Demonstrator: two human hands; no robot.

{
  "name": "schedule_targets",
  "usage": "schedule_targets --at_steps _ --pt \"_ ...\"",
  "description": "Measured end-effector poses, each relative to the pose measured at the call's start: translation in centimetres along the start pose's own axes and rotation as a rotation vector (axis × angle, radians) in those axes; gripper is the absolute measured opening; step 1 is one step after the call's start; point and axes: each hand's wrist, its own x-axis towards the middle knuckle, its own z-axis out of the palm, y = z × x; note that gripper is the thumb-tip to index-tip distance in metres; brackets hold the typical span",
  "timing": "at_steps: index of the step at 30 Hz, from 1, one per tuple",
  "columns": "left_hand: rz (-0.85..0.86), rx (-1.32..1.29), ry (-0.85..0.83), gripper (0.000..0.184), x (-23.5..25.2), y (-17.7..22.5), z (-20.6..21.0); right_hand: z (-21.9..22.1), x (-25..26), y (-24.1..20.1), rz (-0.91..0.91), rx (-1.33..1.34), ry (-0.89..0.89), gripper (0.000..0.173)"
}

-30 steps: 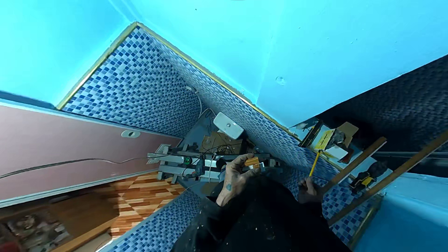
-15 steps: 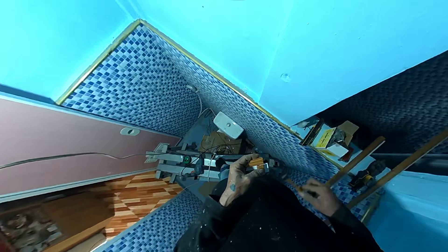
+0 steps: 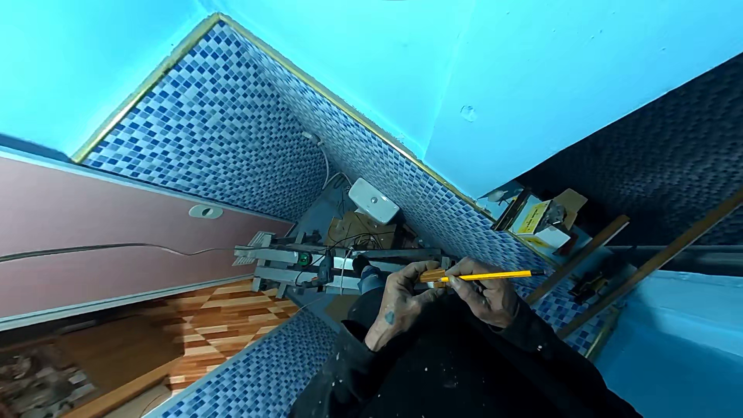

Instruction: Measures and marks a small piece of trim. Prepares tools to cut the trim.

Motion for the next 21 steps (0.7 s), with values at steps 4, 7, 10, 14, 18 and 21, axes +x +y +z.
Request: schedule_targets --at_steps 4,7,10,14,18,21 --pt "0.0 0.006 -0.005 0.043 -0.15 -0.03 -0.01 0.19 -0.09 0.03 -0.038 -0.039 -0.015 0.024" --pt "0.005 0.011 -0.017 0.042 -0.21 -0.02 0.03 0.24 -0.2 -0.06 -0.042 -0.054 -0.012 0.023" --pt "0.014 0.018 -0.021 0.041 -0.14 -0.04 0.04 0.29 -0.23 -0.06 -0.05 -0.054 -0.013 0.023" --pt "0.019 0.019 -0.018 0.041 -0.17 0.03 0.08 0.38 -0.29 0.01 -0.053 -0.053 -0.01 0.024" --pt "0.03 0.018 -0.017 0.041 -0.2 0.17 0.0 0.48 -0.18 -0.06 -0.056 -0.057 -0.011 0.024" --pt "0.03 0.025 -0.012 0.041 -0.35 0.26 -0.02 0.57 -0.17 -0.19 -0.06 -0.063 -0.013 0.024"
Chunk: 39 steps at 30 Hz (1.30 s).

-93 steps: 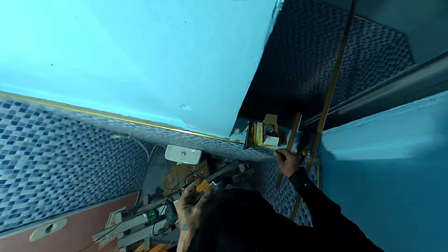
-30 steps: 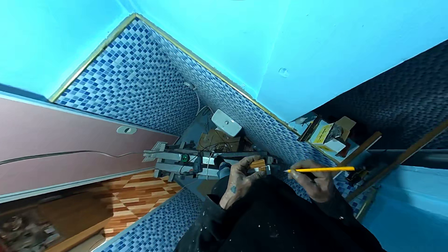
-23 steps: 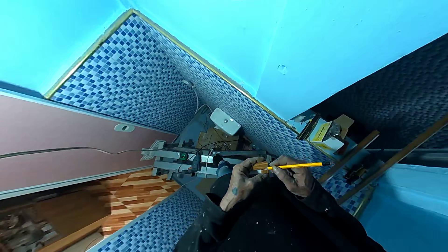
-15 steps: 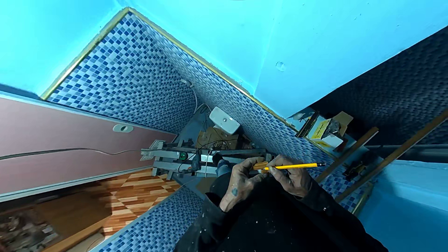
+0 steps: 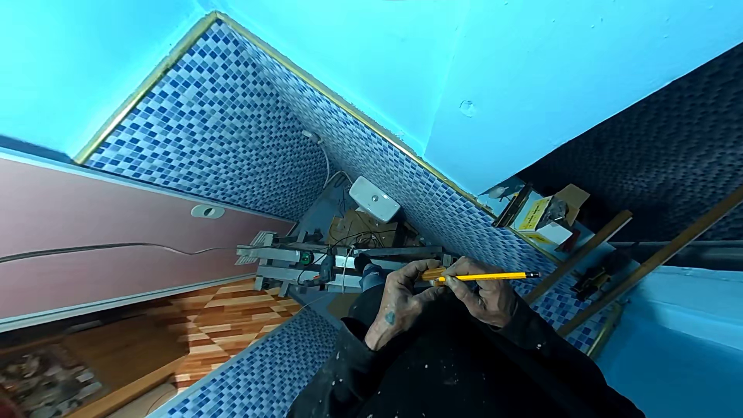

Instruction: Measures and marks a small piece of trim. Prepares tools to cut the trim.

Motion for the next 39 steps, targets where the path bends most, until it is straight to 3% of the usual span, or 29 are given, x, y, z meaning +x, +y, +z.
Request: schedule_targets --at_steps 5,9,11,14,20,23,27,33,36,39 --pt "0.017 0.006 0.013 0.041 -0.2 0.0 0.0 0.4 -0.2 0.1 -0.035 -0.011 0.026 0.022" --pt "-0.006 -0.036 0.016 0.043 -0.2 0.4 -0.1 0.1 -0.9 -0.1 -0.061 0.202 0.221 0.02" --pt "-0.012 -0.065 0.02 0.044 -0.1 0.0 -0.2 -0.5 -1.2 -0.1 -0.028 0.353 0.337 0.025" --pt "-0.016 -0.082 0.026 0.045 0.0 -0.3 -0.4 -1.6 -2.2 0.5 0.107 0.442 0.345 0.035" --pt "-0.051 -0.112 0.042 0.046 0.6 -0.5 -0.2 -0.3 -3.8 0.1 0.404 0.037 0.168 0.034" --pt "-0.046 -0.125 0.054 0.046 1.1 -0.9 0.1 0.8 -3.2 0.2 0.512 -0.009 0.118 0.034" --pt "-0.05 -0.083 0.089 0.047 1.5 -1.6 0.3 1.5 -3.1 1.2 0.539 0.031 0.141 0.028" --pt "-0.18 -0.132 0.116 0.041 2.4 -1.9 0.5 0.7 -3.9 2.2 0.504 0.004 0.095 0.033" --pt "-0.227 -0.171 0.145 0.035 3.1 -2.4 0.1 -0.4 -4.4 2.9 0.543 -0.019 0.195 0.033" --pt "-0.214 -0.13 0.168 0.035 3.6 -3.0 -0.8 -2.2 -4.1 5.5 0.692 -0.221 0.443 0.033"
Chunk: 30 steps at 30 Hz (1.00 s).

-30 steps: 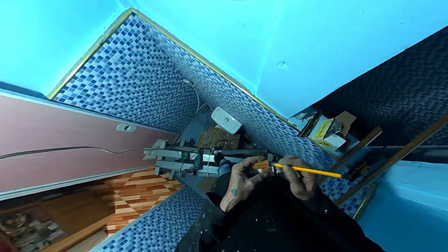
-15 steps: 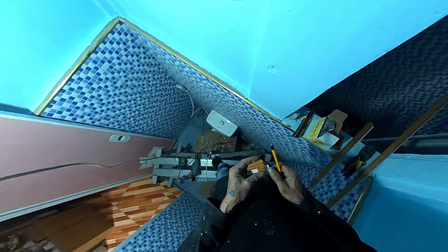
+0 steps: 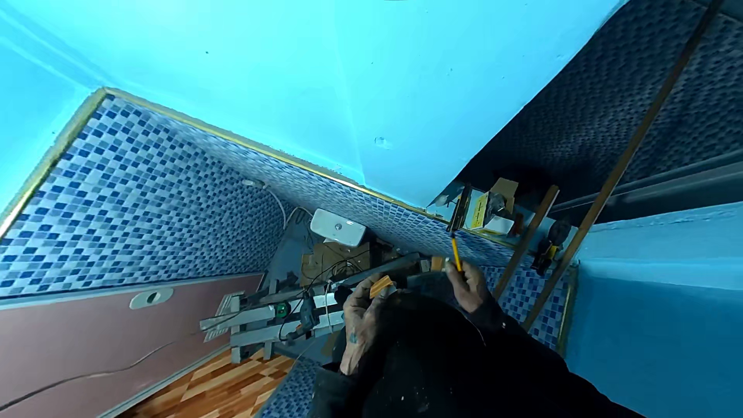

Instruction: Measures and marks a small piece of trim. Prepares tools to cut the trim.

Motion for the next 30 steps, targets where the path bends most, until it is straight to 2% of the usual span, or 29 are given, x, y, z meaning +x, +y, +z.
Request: schedule_targets --at_steps 2,4,6,9,13,16,19,23,27,30 --pt "-0.002 0.015 0.029 0.035 0.1 -0.2 -0.3 -0.8 2.4 2.0 0.109 -0.245 0.16 0.035" --pt "-0.009 0.024 0.04 0.036 0.2 -0.2 -0.6 -2.8 4.7 2.7 0.231 -0.449 0.187 0.037" --pt "-0.011 0.038 0.048 0.036 0.3 -0.3 -0.7 -5.0 7.3 2.0 0.338 -0.515 0.17 0.039" --pt "-0.038 0.044 0.051 0.036 0.4 -0.3 -0.5 -6.5 11.9 2.0 0.318 -0.514 0.169 0.039" --pt "-0.013 0.082 0.009 0.034 0.8 -0.5 -0.3 -3.7 17.7 2.5 0.481 -0.481 0.006 0.039" --pt "0.003 0.086 0.018 0.033 0.5 -0.3 -0.4 -1.0 19.6 3.3 0.575 -0.472 -0.086 0.047" --pt "0.011 0.081 0.036 0.036 0.5 -0.6 -1.0 0.0 20.1 3.7 0.602 -0.496 -0.124 0.05" --pt "-0.007 0.055 0.053 0.039 0.2 -0.6 -1.2 0.0 19.3 5.1 0.575 -0.464 -0.048 0.051" --pt "-0.028 0.083 0.045 0.04 0.3 -0.7 -1.1 -0.6 14.3 4.7 0.557 -0.371 0.066 0.048" --pt "-0.041 0.084 0.033 0.039 0.5 -0.9 -0.6 -0.9 10.6 5.0 0.641 -0.18 -0.043 0.043"
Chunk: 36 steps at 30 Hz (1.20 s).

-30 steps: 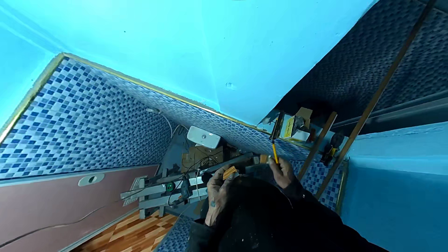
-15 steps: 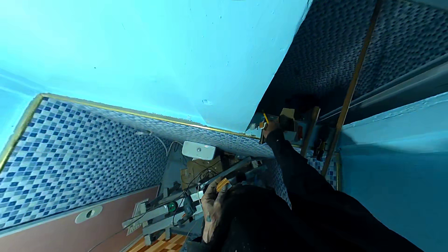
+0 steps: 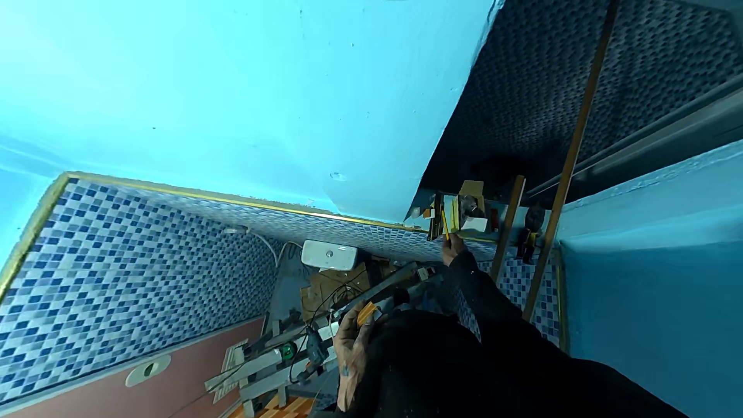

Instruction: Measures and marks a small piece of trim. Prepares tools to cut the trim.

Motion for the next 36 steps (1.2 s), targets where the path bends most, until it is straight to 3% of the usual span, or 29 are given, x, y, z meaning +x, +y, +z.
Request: schedule_targets --at_steps 5,14,16,19,22,26,30,32,34,36 --pt "-0.028 0.03 -0.077 0.036 0.0 0.0 0.7 3.3 1.9 3.0 0.198 0.551 0.139 0.038" --pt "-0.058 0.0 -0.053 0.032 -1.0 0.1 0.9 5.1 5.7 3.6 0.343 1.163 0.423 0.045" --pt "-0.072 -0.018 -0.049 0.033 -1.2 0.2 1.1 5.4 5.7 4.1 0.312 1.097 0.441 0.044" --pt "-0.075 -0.005 -0.057 0.036 -1.2 0.1 1.1 5.6 6.1 4.9 0.226 0.785 0.393 0.032" --pt "-0.084 0.002 -0.076 0.039 -1.2 0.1 1.3 6.2 6.2 5.4 0.219 0.864 0.367 0.029" --pt "-0.116 -0.042 -0.064 0.036 -1.2 0.6 2.3 4.1 1.2 5.9 0.224 0.767 0.31 0.036" --pt "-0.118 -0.063 -0.059 0.037 -0.8 0.4 2.4 4.1 -3.8 10.4 -0.01 0.769 0.405 0.035" --pt "-0.117 -0.057 -0.076 0.037 -0.6 0.2 2.3 2.3 -5.7 12.4 -0.069 0.733 0.463 0.034" --pt "-0.131 -0.059 -0.084 0.037 -0.5 0.2 2.7 -1.1 -5.9 14.2 -0.076 0.512 0.615 0.034" --pt "-0.164 -0.079 -0.109 0.038 -0.4 0.3 3.3 -6.0 -4.6 15.6 0.062 0.258 0.63 0.044"
